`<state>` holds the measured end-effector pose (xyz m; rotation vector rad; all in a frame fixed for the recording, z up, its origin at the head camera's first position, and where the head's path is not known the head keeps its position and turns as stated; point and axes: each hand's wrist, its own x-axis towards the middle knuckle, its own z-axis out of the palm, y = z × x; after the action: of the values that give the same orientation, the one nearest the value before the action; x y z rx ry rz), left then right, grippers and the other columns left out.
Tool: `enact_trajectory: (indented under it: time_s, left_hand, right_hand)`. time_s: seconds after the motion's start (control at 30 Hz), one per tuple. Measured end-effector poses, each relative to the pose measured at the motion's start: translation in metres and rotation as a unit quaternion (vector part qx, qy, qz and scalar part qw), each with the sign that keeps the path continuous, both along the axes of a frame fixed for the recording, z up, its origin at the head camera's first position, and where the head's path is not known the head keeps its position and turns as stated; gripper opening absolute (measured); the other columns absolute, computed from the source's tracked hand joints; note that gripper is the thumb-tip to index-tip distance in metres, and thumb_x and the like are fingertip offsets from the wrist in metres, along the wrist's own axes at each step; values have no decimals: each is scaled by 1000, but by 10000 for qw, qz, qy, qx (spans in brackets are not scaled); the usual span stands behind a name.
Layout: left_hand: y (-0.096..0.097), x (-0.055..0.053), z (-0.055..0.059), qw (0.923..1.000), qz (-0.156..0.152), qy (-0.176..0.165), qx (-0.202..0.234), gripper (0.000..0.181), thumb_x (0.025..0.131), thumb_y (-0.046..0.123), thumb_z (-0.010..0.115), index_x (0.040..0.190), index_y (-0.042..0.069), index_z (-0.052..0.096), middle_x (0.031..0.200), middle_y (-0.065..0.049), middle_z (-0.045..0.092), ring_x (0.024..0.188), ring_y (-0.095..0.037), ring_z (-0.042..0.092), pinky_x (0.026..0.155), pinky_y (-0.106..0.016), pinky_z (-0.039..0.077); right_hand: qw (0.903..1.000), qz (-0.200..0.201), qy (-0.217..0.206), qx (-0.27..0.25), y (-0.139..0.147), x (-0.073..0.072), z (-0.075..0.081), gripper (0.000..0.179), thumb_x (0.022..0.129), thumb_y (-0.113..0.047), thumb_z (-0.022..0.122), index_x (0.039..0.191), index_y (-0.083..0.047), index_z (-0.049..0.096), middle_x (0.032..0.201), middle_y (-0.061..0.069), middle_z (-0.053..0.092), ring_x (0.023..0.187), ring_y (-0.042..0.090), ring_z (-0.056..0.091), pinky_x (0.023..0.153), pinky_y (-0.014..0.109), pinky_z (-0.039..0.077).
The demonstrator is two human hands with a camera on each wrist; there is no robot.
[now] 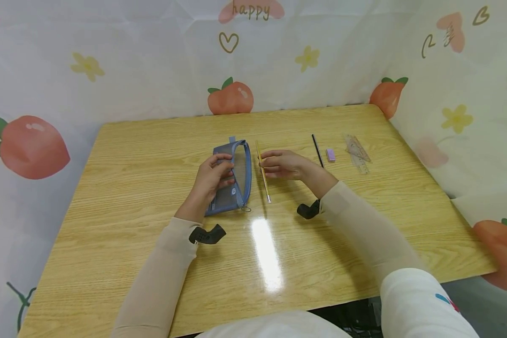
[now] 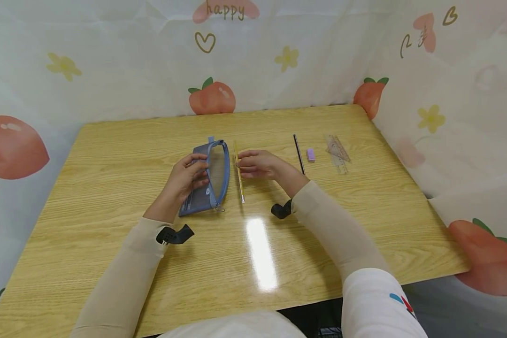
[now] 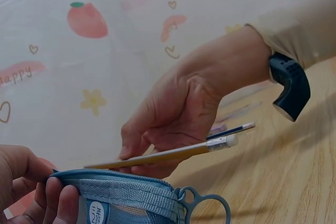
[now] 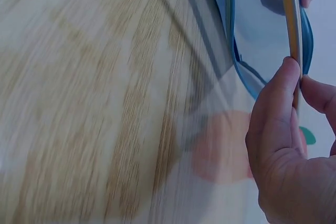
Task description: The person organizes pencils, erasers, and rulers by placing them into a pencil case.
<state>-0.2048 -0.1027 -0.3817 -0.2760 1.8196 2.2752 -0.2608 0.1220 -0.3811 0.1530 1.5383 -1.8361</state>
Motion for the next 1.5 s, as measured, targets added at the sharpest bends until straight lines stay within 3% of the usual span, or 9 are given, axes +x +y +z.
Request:
enact_trajectory:
  time_s: [0.13, 0.23, 0.5, 1.03, 1.5]
  left_hand:
    - [1, -1, 1, 10000, 24, -26, 44, 25, 83, 5, 59, 108, 6, 57, 80, -5, 52, 60, -11, 55, 57, -28, 55]
    - [2, -1, 1, 10000, 49, -49, 49, 26, 82, 5, 59, 108, 6, 57, 80, -5, 51, 60, -10, 55, 56, -28, 55]
    - [4, -1, 1, 9999, 70, -75, 62, 22, 81, 4, 59, 103, 8, 59, 76, -4, 52, 59, -10, 54, 54, -27, 55]
    - [6, 1, 2, 9999, -11, -116, -18, 24, 82, 6, 59, 106, 8, 58, 78, -5, 52, 60, -10, 55, 55, -27, 55]
    - [5, 2, 2, 9999, -49, -45, -149, 23, 83, 8, 59, 107, 9, 57, 83, -4, 53, 64, -11, 56, 57, -27, 55]
  right_hand:
    - [10000, 50, 39, -10, -7, 0, 0, 43, 88, 1, 52, 129, -1, 40, 109, 15, 51, 90, 23, 55, 98, 43, 37]
    - [9999, 67, 78, 64, -13, 1, -1, 36, 88, 1, 53, 123, -1, 44, 103, 12, 53, 84, 20, 57, 96, 42, 39]
    - [9997, 210, 136, 13, -26, 3, -2, 30, 88, 1, 52, 118, -1, 46, 104, 12, 53, 94, 24, 55, 80, 33, 51]
    - [9996, -256, 102, -70, -44, 4, -1, 19, 87, 1, 55, 104, -3, 49, 90, 11, 55, 73, 20, 59, 65, 27, 54]
    - [9990, -304, 319, 111, -54, 8, 4, 25, 85, 0, 58, 108, -2, 48, 90, 11, 55, 71, 20, 60, 70, 31, 54]
